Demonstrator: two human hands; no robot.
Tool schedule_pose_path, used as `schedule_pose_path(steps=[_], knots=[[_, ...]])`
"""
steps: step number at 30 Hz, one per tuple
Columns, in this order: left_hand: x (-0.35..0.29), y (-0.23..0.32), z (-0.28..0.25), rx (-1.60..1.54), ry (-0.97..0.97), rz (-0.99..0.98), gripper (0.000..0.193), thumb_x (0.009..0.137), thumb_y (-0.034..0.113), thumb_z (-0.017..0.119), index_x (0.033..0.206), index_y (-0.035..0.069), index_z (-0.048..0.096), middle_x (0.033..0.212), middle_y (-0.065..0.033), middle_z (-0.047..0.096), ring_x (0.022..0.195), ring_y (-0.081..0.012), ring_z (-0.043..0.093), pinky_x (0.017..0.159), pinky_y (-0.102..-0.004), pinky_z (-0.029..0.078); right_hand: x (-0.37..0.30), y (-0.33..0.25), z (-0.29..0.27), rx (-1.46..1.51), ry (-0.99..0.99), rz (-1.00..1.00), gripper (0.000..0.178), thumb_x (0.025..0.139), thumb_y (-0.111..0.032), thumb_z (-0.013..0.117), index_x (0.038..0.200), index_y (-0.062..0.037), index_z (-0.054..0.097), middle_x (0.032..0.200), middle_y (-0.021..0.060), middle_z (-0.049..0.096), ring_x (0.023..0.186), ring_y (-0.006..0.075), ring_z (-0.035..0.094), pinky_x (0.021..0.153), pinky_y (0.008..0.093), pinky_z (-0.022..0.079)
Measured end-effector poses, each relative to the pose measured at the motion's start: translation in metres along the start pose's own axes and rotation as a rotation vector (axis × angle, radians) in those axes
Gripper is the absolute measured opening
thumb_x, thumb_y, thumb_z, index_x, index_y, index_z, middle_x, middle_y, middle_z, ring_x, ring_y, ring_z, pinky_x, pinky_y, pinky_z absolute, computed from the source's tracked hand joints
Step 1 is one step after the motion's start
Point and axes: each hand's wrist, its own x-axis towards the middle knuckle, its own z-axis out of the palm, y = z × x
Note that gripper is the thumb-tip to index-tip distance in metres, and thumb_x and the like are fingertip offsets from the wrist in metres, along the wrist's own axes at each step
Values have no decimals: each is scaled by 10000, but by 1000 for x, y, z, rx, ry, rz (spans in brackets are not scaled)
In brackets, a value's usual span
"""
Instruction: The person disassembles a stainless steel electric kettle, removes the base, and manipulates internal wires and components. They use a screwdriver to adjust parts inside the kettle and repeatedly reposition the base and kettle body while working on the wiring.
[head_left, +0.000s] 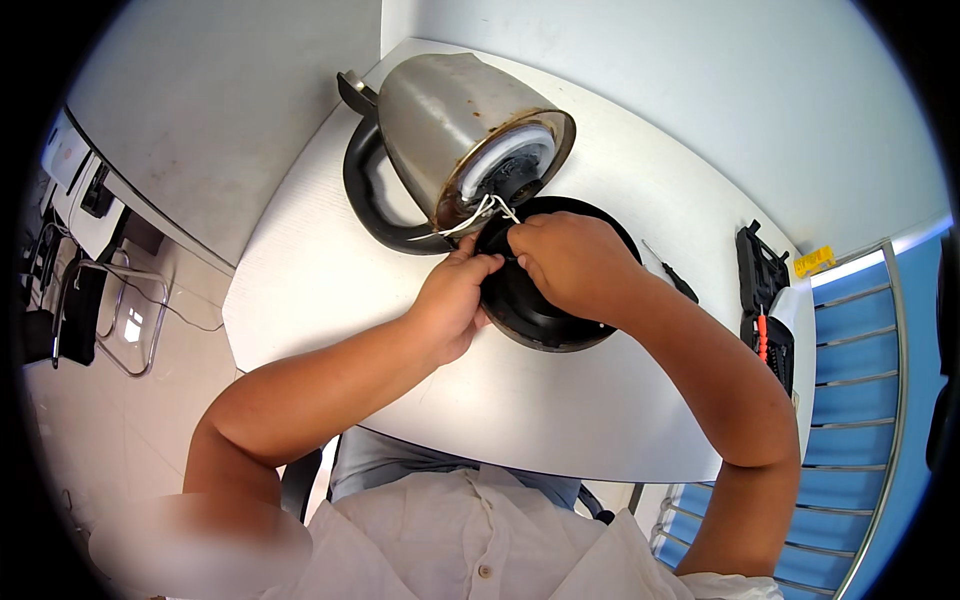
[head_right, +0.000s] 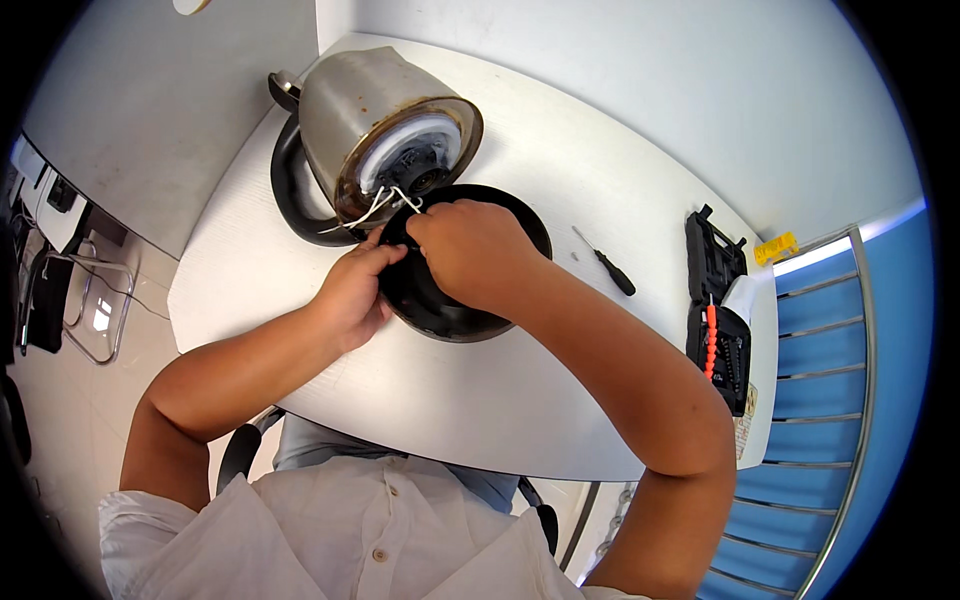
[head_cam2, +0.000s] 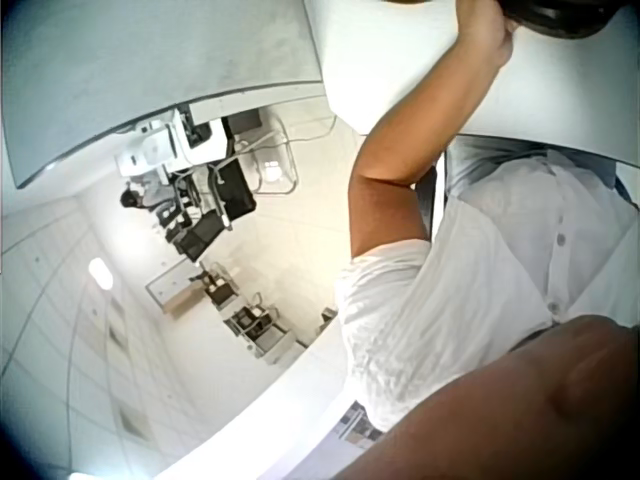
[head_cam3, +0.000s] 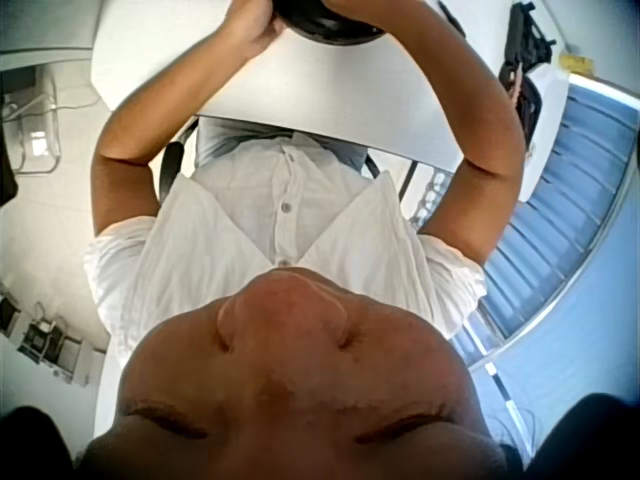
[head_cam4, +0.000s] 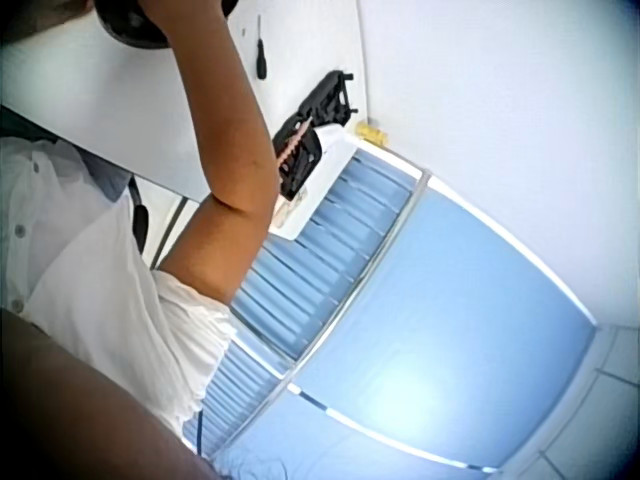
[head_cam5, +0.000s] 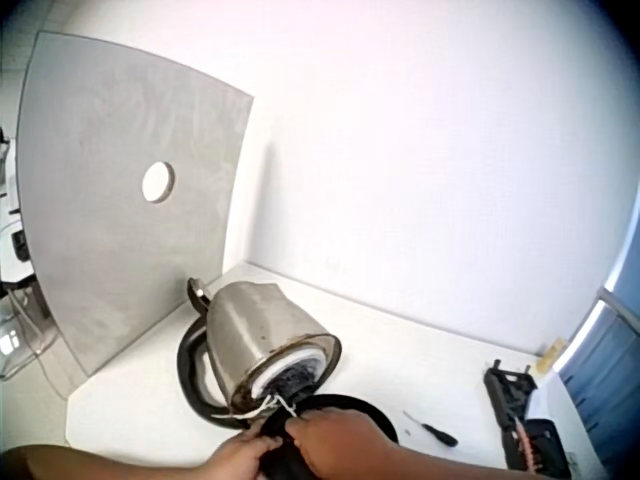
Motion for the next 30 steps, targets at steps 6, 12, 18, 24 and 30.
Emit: schedule_pose_path(steps=[6,12,18,24,30], knots=[[0,0,2,22,42,-1,490,916,120,474,1384,133,329,1148,-31,536,1000,-106,562,775,-261,526,-1,-1,3,13,16,5,44,818,-77,545,787,-49,559,795,96,589,788,309,585,668,420,461],[1,-4,1,50,84,32,473,904,120,471,1364,130,363,1098,-26,552,940,-92,554,721,-237,498,-1,0,9,57,76,8,62,826,-99,544,791,-57,574,797,87,591,797,301,584,680,414,464],[-4,0,8,32,113,25,454,896,112,466,1343,125,385,1085,-27,554,940,-96,550,731,-245,492,4,-2,3,22,22,-23,69,813,-99,539,797,-65,597,802,79,603,799,289,594,688,401,478],[-2,-1,2,25,120,8,359,885,99,462,1241,149,472,1092,-13,578,988,-139,583,792,-330,517,8,0,-1,-105,-30,-182,107,806,-110,536,817,-110,642,816,55,625,843,247,618,718,368,501],[-3,1,5,61,116,-7,393,877,97,464,1268,138,451,1083,-16,570,971,-126,570,769,-302,508,7,1,3,-165,-15,-216,102,808,-109,538,812,-116,640,821,44,623,855,231,614,728,353,501]])
